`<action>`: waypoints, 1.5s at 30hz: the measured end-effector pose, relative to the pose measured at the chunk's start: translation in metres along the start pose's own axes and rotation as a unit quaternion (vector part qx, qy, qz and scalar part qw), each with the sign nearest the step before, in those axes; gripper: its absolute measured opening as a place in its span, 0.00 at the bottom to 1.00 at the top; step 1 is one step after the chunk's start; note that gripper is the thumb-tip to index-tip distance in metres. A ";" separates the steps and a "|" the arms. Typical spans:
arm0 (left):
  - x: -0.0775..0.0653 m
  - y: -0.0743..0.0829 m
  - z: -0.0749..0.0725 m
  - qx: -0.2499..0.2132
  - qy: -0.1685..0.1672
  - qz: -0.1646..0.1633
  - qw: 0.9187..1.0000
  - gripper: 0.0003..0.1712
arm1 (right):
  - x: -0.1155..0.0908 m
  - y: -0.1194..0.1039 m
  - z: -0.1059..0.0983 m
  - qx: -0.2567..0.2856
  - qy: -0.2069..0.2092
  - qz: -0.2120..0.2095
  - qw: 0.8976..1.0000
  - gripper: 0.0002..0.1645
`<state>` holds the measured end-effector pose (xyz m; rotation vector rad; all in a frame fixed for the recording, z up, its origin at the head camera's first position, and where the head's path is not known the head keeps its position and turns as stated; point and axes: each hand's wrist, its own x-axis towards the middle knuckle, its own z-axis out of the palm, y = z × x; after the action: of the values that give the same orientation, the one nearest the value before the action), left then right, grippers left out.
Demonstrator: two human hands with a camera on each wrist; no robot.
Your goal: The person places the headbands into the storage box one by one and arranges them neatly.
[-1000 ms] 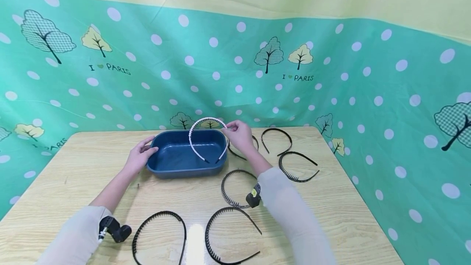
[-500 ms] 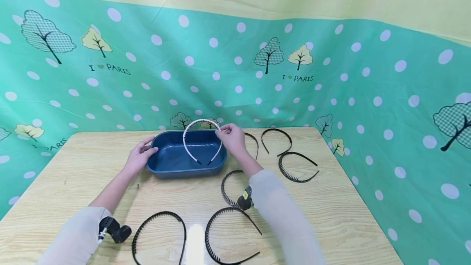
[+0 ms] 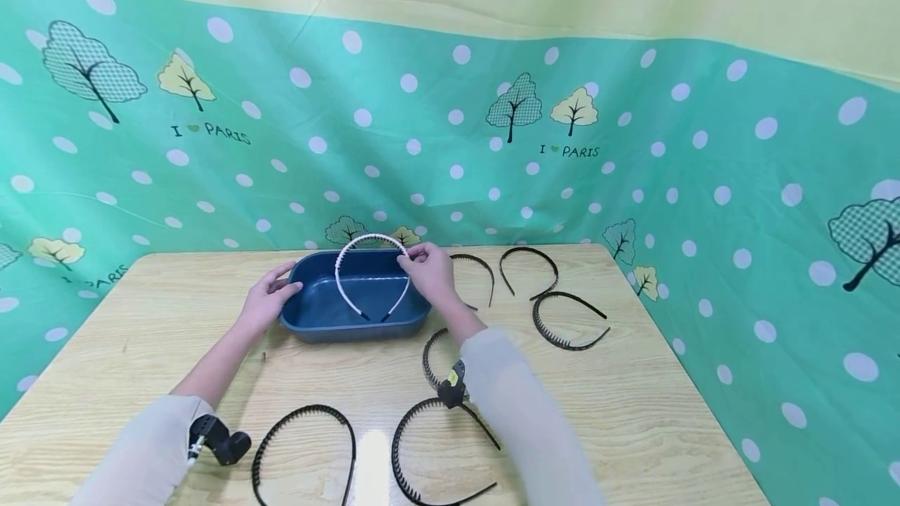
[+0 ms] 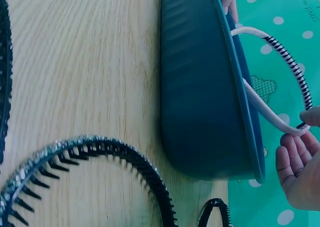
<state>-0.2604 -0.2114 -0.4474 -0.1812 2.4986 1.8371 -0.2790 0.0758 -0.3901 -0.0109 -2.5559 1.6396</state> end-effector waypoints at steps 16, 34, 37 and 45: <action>0.002 -0.002 0.001 -0.011 0.009 -0.003 1.000 0.32 | 0.000 0.007 0.014 -0.021 -0.001 0.002 1.000 0.12; 0.002 -0.003 0.000 -0.007 0.008 -0.003 1.000 0.32 | -0.005 0.007 0.026 -0.033 -0.012 0.019 0.999 0.13; 0.002 -0.003 0.000 -0.004 0.009 -0.001 1.000 0.32 | -0.005 0.007 0.028 -0.040 -0.013 0.016 0.999 0.13; 0.003 -0.004 0.000 -0.007 0.008 -0.002 1.000 0.32 | -0.005 0.010 0.030 -0.049 -0.016 0.008 0.999 0.12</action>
<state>-0.2631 -0.2129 -0.4516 -0.2011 2.4934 1.8602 -0.2773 0.0526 -0.4114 -0.0136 -2.6656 1.5300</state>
